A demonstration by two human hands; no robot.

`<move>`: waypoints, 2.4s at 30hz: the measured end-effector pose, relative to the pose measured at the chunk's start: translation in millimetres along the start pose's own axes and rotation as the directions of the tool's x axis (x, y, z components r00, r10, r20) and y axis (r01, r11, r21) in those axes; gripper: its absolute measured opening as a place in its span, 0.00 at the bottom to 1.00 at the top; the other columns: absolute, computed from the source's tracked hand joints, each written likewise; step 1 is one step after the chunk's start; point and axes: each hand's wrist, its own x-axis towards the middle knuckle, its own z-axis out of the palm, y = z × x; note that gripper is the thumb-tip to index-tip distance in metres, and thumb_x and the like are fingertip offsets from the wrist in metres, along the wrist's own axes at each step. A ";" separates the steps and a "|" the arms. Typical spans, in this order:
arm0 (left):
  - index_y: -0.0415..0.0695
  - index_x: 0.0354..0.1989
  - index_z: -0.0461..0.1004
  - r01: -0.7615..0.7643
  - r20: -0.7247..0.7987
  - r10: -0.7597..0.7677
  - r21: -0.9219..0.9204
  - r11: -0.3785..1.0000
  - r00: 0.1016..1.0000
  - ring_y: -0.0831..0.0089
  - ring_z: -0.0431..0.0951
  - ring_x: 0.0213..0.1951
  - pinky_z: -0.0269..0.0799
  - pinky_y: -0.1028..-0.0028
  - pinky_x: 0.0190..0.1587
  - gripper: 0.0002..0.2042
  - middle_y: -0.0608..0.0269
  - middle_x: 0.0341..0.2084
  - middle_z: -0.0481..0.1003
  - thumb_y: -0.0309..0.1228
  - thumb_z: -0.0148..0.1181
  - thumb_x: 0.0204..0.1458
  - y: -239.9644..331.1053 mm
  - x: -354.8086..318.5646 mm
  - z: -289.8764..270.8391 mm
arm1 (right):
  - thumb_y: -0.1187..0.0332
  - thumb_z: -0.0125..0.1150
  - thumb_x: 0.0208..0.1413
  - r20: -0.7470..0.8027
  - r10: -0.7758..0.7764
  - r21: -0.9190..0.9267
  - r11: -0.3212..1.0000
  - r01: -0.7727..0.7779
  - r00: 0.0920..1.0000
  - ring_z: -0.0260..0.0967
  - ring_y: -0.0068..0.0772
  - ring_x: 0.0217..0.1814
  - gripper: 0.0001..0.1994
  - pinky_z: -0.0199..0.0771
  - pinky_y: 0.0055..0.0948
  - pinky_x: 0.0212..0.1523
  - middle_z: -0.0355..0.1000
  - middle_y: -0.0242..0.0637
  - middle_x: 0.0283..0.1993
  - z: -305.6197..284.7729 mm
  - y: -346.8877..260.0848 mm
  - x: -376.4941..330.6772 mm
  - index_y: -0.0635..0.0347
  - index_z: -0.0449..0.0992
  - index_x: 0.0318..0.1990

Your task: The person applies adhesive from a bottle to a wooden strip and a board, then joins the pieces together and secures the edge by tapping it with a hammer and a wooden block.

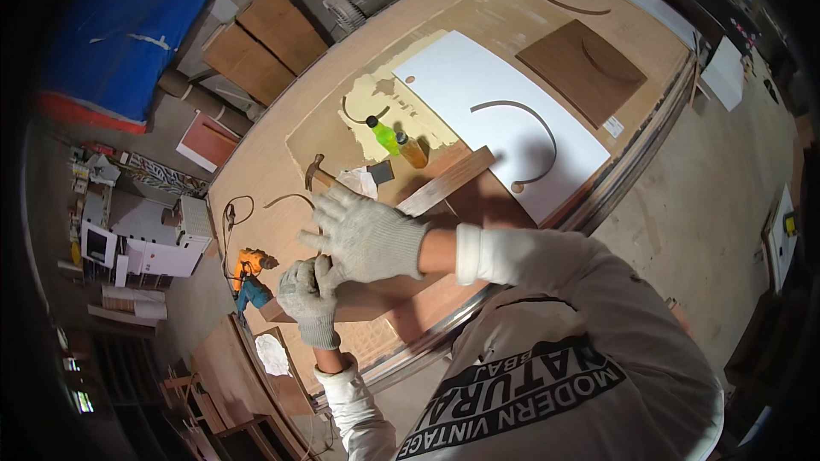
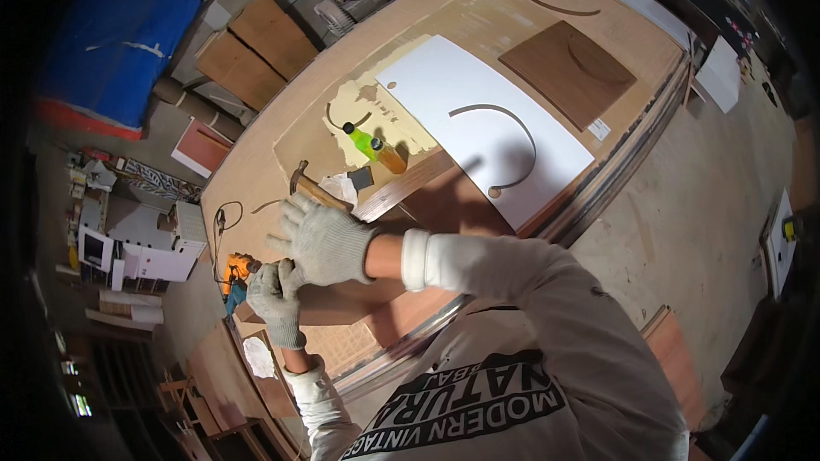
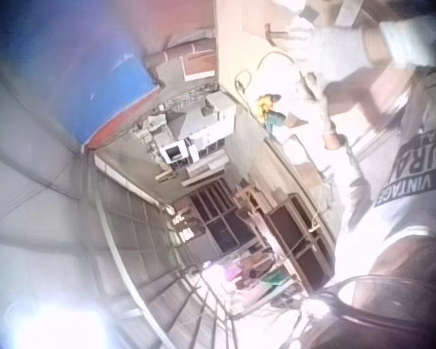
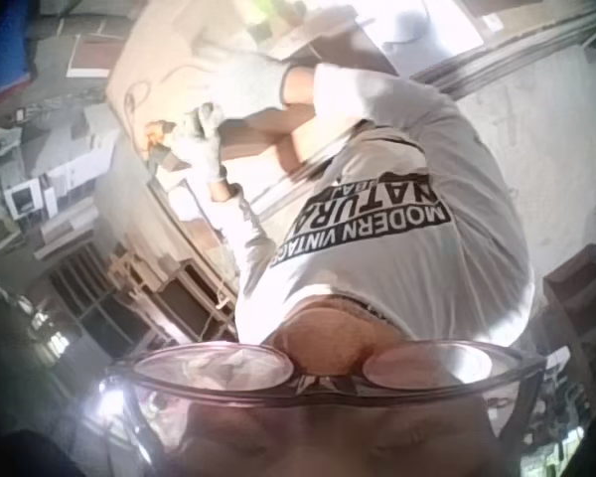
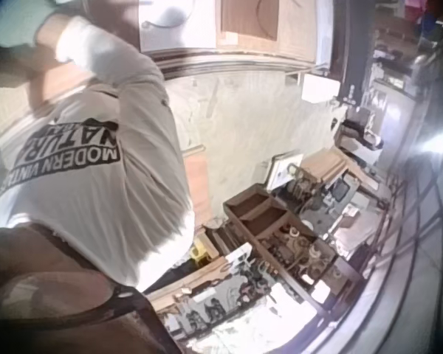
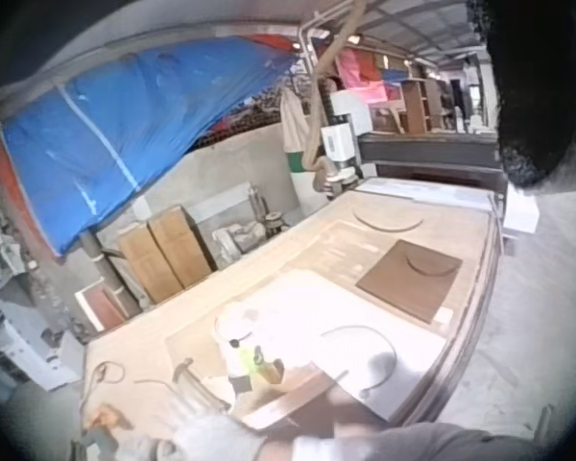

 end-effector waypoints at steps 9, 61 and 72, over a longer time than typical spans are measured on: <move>0.46 0.30 0.79 -0.004 -0.003 0.004 0.073 0.997 1.000 0.54 0.75 0.26 0.69 0.58 0.32 0.07 0.57 0.23 0.75 0.34 0.65 0.59 -2.1 -8.3 -3.4 | 0.36 0.52 0.64 -0.056 0.102 -0.083 0.991 -0.106 0.993 0.58 0.62 0.77 0.39 0.45 0.59 0.80 0.67 0.56 0.70 -41.7 30.1 -30.2 0.57 0.69 0.71; 0.38 0.46 0.83 0.366 0.611 -0.179 -0.196 0.910 0.771 0.55 0.84 0.41 0.77 0.61 0.45 0.25 0.47 0.37 0.83 0.50 0.70 0.53 -66.0 70.2 -4.5 | 0.53 0.73 0.51 0.657 0.252 0.253 0.814 -0.523 0.711 0.80 0.47 0.39 0.29 0.79 0.39 0.43 0.82 0.53 0.40 -54.8 89.8 40.8 0.67 0.81 0.54; 0.36 0.43 0.83 0.272 0.601 -0.056 -0.276 0.922 0.798 0.56 0.83 0.35 0.76 0.60 0.41 0.24 0.44 0.31 0.82 0.46 0.73 0.49 -55.2 83.0 20.9 | 0.51 0.70 0.53 0.471 0.111 0.183 0.958 -0.220 0.875 0.80 0.52 0.41 0.25 0.77 0.43 0.45 0.82 0.54 0.37 -26.9 82.9 41.4 0.65 0.84 0.48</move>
